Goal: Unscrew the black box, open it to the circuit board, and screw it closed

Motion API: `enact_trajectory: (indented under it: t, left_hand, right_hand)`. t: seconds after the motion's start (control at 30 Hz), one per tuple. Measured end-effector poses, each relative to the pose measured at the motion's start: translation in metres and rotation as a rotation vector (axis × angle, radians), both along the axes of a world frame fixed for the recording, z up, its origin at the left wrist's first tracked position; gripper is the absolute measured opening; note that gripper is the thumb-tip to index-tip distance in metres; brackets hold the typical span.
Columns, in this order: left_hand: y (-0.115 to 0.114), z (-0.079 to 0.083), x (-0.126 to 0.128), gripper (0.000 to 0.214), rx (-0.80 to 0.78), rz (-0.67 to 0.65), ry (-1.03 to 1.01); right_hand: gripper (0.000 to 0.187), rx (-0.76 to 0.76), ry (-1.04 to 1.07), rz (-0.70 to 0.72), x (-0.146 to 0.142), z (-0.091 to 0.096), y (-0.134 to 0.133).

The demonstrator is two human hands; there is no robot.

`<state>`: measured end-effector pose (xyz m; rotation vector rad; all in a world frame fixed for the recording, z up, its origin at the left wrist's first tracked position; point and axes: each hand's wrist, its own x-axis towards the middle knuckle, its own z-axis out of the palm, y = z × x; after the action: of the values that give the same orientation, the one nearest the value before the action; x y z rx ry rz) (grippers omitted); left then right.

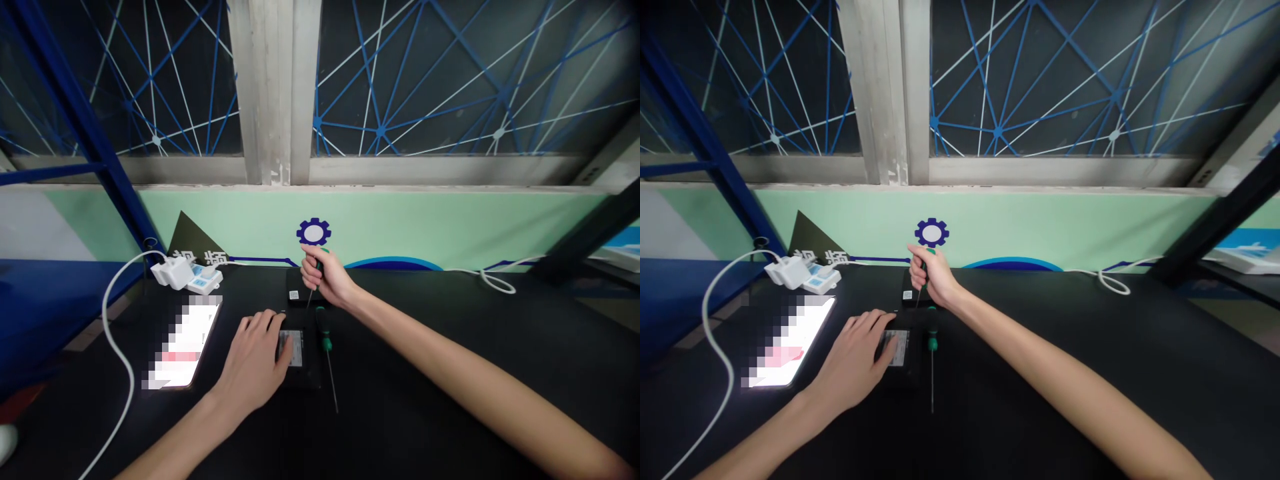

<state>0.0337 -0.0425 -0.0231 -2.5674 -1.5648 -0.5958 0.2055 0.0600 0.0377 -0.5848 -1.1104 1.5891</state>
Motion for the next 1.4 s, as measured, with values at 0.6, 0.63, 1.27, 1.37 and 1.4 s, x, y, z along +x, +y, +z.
enact_trajectory:
  t: [0.6, 0.63, 1.27, 1.37, 1.4]
  left_hand:
    - [0.002, 0.001, 0.0, 0.027, -0.066, -0.02, -0.116]
    - [0.002, 0.001, -0.001, 0.027, -0.072, -0.024, -0.127]
    - [-0.004, 0.002, -0.005, 0.026, -0.014, -0.076, -0.19]
    - [-0.005, 0.002, -0.005, 0.026, -0.002, -0.076, -0.189]
    - [-0.005, 0.003, -0.005, 0.027, 0.001, -0.077, -0.189]
  right_hand:
    - [0.035, -0.172, 0.153, 0.022, -0.011, -0.006, 0.016]
    - [0.035, -0.19, 0.166, 0.003, -0.01, -0.007, 0.017]
    - [0.034, -0.569, 0.331, -0.03, -0.002, -0.018, 0.031]
    - [0.036, -0.62, 0.349, -0.011, -0.003, -0.019, 0.03]
    - [0.036, -0.634, 0.355, -0.005, -0.003, -0.02, 0.03]
